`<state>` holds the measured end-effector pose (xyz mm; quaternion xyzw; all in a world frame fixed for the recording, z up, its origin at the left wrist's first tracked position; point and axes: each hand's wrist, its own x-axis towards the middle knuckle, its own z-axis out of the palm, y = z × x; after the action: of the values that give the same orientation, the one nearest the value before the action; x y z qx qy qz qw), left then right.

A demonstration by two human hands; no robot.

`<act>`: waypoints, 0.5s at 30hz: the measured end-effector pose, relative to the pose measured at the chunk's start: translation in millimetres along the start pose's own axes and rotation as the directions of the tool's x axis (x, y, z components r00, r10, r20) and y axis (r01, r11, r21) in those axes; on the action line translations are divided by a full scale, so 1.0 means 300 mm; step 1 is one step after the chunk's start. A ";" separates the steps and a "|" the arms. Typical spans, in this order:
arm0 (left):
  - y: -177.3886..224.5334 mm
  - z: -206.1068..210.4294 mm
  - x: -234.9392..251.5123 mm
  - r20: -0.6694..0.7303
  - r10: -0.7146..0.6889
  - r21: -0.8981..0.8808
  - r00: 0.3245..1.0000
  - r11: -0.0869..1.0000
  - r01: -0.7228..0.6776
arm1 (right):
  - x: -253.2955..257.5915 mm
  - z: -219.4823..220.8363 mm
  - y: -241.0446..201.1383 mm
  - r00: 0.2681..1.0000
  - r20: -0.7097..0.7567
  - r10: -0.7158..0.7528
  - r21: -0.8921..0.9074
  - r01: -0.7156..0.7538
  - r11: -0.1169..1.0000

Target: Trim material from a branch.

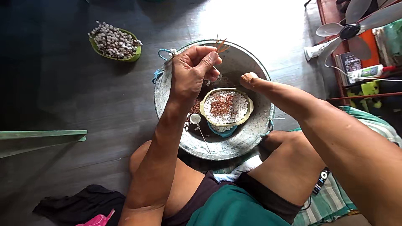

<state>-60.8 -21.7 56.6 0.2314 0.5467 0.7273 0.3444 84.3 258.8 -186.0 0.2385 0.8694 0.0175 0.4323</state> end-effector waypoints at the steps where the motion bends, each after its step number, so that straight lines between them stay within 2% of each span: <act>1: 0.002 -0.001 0.000 -0.004 -0.005 -0.003 1.000 1.000 0.005 | -0.002 -0.002 -0.001 1.000 0.023 0.009 -0.010 -0.009 1.000; 2: 0.003 -0.001 0.001 -0.010 -0.009 -0.008 1.000 1.000 0.009 | -0.011 -0.012 0.001 0.999 0.048 0.023 0.011 -0.024 1.000; 4: 0.003 -0.003 -0.002 -0.020 -0.015 -0.011 1.000 1.000 0.014 | -0.014 -0.002 0.018 1.000 -0.004 -0.011 0.033 0.011 0.999; 10: 0.018 0.002 -0.006 -0.038 -0.023 -0.034 0.999 0.999 0.022 | -0.062 -0.061 0.039 0.985 -0.065 -0.159 -0.158 0.147 0.976; 15: 0.020 0.001 -0.007 -0.051 -0.017 -0.024 0.999 1.000 0.016 | -0.059 -0.063 0.078 0.963 -0.110 -0.245 -0.118 0.232 0.966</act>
<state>-60.8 -24.2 62.5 0.2041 0.5486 0.7365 0.3389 88.3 275.4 -155.5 0.1076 0.9149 0.0253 0.3883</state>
